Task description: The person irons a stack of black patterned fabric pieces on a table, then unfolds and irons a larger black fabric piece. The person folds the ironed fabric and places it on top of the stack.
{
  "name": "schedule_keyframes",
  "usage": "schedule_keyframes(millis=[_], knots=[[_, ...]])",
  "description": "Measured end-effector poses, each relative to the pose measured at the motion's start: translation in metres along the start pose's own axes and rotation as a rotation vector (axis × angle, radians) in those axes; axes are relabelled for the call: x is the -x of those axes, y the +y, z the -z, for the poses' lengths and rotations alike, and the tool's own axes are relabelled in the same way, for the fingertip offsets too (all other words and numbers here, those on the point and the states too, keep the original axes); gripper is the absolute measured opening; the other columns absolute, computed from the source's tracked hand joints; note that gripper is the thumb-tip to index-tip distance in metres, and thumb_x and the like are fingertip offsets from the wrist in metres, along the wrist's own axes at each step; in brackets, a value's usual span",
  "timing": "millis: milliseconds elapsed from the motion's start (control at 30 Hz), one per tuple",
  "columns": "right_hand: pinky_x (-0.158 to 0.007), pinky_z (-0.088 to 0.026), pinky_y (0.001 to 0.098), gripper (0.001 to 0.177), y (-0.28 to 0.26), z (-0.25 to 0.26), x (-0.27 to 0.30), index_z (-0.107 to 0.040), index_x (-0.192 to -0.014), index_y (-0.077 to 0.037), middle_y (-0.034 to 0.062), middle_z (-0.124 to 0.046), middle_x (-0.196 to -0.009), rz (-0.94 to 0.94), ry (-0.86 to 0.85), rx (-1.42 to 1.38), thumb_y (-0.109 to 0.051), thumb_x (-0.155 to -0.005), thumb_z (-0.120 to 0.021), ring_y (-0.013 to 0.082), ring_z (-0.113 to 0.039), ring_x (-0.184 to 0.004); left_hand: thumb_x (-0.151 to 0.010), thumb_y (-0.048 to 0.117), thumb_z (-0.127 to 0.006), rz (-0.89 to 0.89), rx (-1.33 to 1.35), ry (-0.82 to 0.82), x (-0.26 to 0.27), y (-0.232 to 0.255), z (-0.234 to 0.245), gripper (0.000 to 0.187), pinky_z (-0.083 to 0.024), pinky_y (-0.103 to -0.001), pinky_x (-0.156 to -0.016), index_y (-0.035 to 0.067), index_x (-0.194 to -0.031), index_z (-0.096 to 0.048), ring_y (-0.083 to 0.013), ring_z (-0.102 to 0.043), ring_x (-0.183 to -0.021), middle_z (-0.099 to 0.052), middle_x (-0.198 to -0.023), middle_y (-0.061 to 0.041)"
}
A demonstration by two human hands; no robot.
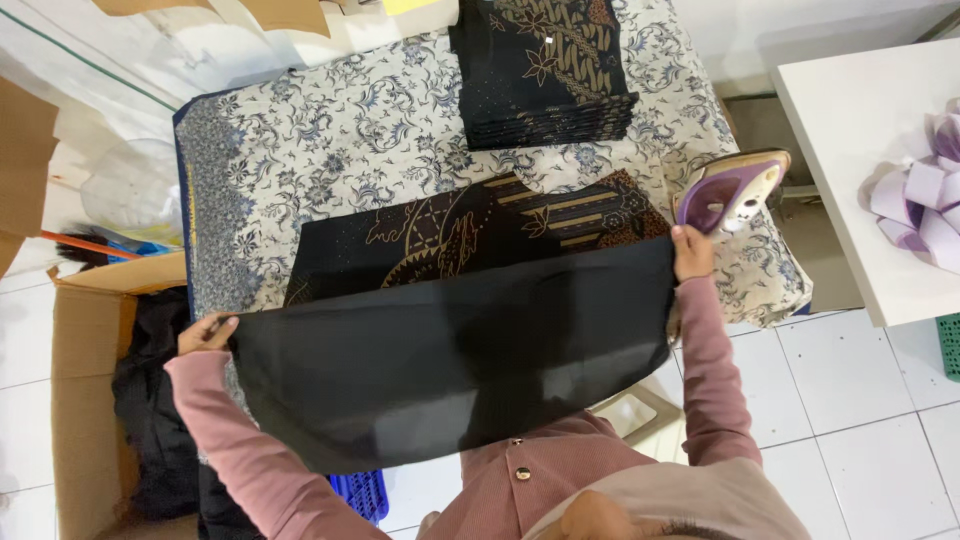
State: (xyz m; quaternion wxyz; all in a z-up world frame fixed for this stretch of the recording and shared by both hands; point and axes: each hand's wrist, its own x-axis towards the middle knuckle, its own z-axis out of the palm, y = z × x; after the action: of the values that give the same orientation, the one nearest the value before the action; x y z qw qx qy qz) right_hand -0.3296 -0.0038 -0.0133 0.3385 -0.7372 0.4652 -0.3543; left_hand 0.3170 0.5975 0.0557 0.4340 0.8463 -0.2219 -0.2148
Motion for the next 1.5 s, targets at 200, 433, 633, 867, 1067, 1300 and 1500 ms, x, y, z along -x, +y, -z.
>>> schedule_keyframes(millis=[200, 433, 633, 867, 1067, 1300, 1500], knots=[[-0.086, -0.049, 0.0339, 0.051, -0.001, -0.049, -0.028, -0.061, -0.114, 0.0, 0.0108, -0.063, -0.1, 0.001, -0.145, -0.097, -0.04, -0.092, -0.082, 0.0176, -0.058, -0.094, -0.096, 0.017, -0.081, -0.163, 0.129, 0.151, -0.064, -0.009, -0.048, 0.021, -0.04, -0.024, -0.063, 0.006, -0.112, -0.073, -0.0043, -0.049, -0.076, -0.061, -0.086, 0.008], [-0.086, -0.051, 0.0509, 0.077, 0.001, -0.082, -0.053, -0.057, -0.125, 0.003, 0.0264, -0.067, -0.114, 0.007, -0.049, 0.47, -0.055, -0.083, -0.084, 0.0441, -0.064, -0.103, -0.095, 0.025, -0.087, -0.041, -0.126, 0.218, -0.132, -0.013, -0.096, 0.031, -0.043, -0.03, -0.062, 0.0, -0.097, -0.068, -0.0128, -0.048, -0.07, -0.063, -0.079, -0.006], [-0.083, -0.049, 0.0546, 0.057, 0.008, -0.102, -0.067, -0.056, -0.113, 0.0, 0.0242, -0.064, -0.105, 0.063, 0.106, 0.762, -0.052, -0.099, -0.074, 0.0464, -0.061, -0.099, -0.088, 0.029, -0.086, 0.207, -0.155, 0.162, -0.169, -0.003, -0.128, 0.027, -0.051, -0.029, -0.063, 0.009, -0.104, -0.076, -0.012, -0.06, -0.068, -0.07, -0.082, -0.002], [-0.084, -0.05, 0.0534, 0.049, -0.011, -0.103, -0.078, -0.056, -0.121, -0.004, 0.0221, -0.064, -0.111, 0.117, 0.2, 1.018, -0.044, -0.098, -0.073, 0.043, -0.063, -0.101, -0.085, 0.018, -0.084, 0.055, -0.128, 0.311, -0.162, 0.007, -0.151, 0.028, -0.058, -0.029, -0.072, 0.016, -0.112, -0.078, -0.0173, -0.071, -0.087, -0.075, -0.103, -0.007], [-0.093, -0.053, 0.0485, 0.031, -0.097, -0.134, -0.027, -0.073, -0.116, -0.004, 0.017, -0.073, -0.103, 0.273, -0.306, 0.509, -0.018, -0.089, -0.072, 0.0368, -0.068, -0.098, -0.096, 0.017, -0.08, -0.109, -0.507, 0.225, -0.12, 0.035, -0.159, 0.023, -0.056, -0.039, -0.097, 0.018, -0.119, -0.076, -0.0294, -0.064, -0.112, -0.066, -0.123, -0.013], [-0.113, -0.032, 0.063, 0.061, -0.129, -0.212, -0.004, -0.056, -0.142, -0.014, 0.0148, -0.048, -0.152, 0.492, -0.433, 0.634, -0.04, -0.088, -0.072, 0.0365, -0.042, -0.142, -0.097, 0.042, -0.068, -0.237, -0.759, 0.016, -0.097, 0.055, -0.187, 0.05, -0.042, -0.051, -0.114, 0.029, -0.145, -0.061, -0.0338, -0.049, -0.136, -0.051, -0.15, -0.009], [-0.122, -0.022, 0.064, 0.069, -0.119, -0.235, 0.003, -0.042, -0.156, -0.02, 0.0111, -0.034, -0.165, 0.468, -0.513, 0.614, -0.049, -0.097, -0.06, 0.035, -0.029, -0.154, -0.095, 0.066, -0.053, -0.126, -0.9, -0.098, -0.098, 0.041, -0.207, 0.074, -0.014, -0.063, -0.123, 0.042, -0.161, -0.028, -0.0319, -0.012, -0.158, -0.014, -0.172, -0.01]])
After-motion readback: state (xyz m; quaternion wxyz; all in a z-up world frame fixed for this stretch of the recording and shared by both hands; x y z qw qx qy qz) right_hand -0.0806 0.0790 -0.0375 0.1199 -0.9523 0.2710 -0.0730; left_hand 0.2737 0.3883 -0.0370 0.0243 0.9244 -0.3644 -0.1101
